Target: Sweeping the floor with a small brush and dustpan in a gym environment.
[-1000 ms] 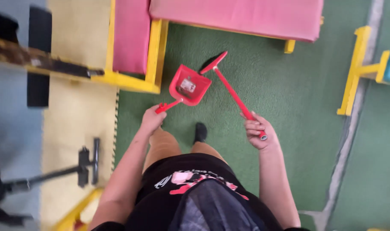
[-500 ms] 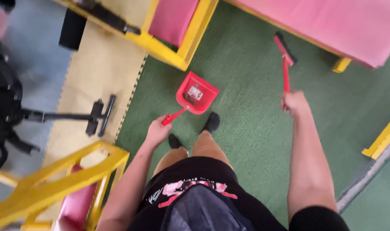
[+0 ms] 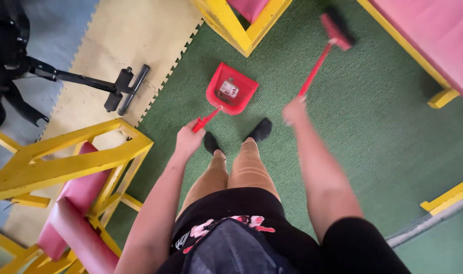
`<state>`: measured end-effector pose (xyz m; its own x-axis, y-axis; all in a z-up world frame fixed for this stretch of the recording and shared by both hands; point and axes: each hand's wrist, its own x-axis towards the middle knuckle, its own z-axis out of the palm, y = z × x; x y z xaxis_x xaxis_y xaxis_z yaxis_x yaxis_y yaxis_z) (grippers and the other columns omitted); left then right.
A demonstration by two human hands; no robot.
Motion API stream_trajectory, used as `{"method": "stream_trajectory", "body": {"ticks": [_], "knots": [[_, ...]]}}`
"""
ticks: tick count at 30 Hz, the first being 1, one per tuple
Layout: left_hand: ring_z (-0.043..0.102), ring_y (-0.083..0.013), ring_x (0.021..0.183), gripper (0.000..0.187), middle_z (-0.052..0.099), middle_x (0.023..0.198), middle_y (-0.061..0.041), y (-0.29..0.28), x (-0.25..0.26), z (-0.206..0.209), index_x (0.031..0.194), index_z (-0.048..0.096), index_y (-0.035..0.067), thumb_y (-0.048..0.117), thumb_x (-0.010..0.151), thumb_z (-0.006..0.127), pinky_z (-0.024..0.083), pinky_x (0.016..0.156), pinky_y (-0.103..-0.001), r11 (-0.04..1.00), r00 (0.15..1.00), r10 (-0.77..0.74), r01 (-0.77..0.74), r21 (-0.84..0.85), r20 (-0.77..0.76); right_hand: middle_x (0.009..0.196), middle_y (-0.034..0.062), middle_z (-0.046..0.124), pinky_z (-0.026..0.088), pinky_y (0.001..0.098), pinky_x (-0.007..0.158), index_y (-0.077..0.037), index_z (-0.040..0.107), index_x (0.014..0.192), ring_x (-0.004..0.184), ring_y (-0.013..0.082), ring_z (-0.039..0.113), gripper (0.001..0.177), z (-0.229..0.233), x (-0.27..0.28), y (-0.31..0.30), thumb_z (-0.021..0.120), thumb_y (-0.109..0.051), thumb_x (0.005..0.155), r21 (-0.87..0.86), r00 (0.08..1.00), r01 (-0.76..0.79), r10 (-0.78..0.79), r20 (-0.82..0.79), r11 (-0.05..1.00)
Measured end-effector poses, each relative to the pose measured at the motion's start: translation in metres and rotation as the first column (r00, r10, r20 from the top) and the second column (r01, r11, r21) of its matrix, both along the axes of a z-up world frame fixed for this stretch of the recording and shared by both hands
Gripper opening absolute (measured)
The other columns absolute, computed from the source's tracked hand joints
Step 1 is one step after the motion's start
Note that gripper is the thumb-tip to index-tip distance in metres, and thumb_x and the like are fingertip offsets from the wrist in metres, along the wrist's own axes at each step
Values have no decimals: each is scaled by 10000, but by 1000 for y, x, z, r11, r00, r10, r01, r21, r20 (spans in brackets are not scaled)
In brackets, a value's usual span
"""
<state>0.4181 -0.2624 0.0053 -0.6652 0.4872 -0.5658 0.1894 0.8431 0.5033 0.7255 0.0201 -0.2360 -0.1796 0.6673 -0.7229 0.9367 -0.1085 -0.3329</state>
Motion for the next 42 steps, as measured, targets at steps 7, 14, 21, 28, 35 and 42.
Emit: {"method": "stream_trajectory", "body": {"ticks": [7,14,21,28,35,42], "knots": [[740,-357,961,493,748,987,-227,25,-27,-10,1222,749,168,376,777,703,570,894,-444,988,998,-35,27,-155,-51,872,352,697,591,513,700,127,36,1575,739,448,737,800,156,2,-164,468,-164,968,-293,988,-146,154,5,945],[718,-358,994,517,739,991,-223,47,-44,3,1153,784,166,562,827,726,562,893,-461,985,999,-20,26,-168,39,616,-11,445,368,339,412,-66,499,1421,481,156,457,446,237,116,-91,581,-124,987,-612,772,328,-578,-266,720],[718,-380,1015,395,744,1027,-225,32,-50,-30,1049,767,80,414,845,714,567,915,-464,981,988,-147,151,-126,43,622,17,563,386,325,413,-54,571,1115,484,143,523,158,225,115,-55,516,-154,1005,-343,791,476,-564,-237,810],[686,-419,1096,400,698,1138,-280,26,-57,-37,1082,728,-3,333,887,637,556,951,-480,939,973,-205,225,-259,102,609,85,617,455,386,419,-14,644,734,497,198,614,143,139,-23,-146,628,-121,827,-164,906,378,-401,-138,911],[689,-430,1094,432,703,1117,-291,-2,-83,-54,1115,713,-10,336,874,621,557,949,-487,939,938,-289,317,-133,194,877,196,688,540,387,608,46,449,1461,707,285,668,589,98,-80,-396,628,-129,927,275,903,8,111,-414,961],[692,-411,1053,437,716,1078,-264,-29,-161,-65,1080,723,23,400,875,639,555,933,-467,913,907,-401,408,-28,130,664,-110,334,247,182,370,-148,536,1367,470,11,313,378,277,-14,-362,590,-132,993,-785,255,539,-948,-192,304]]}}
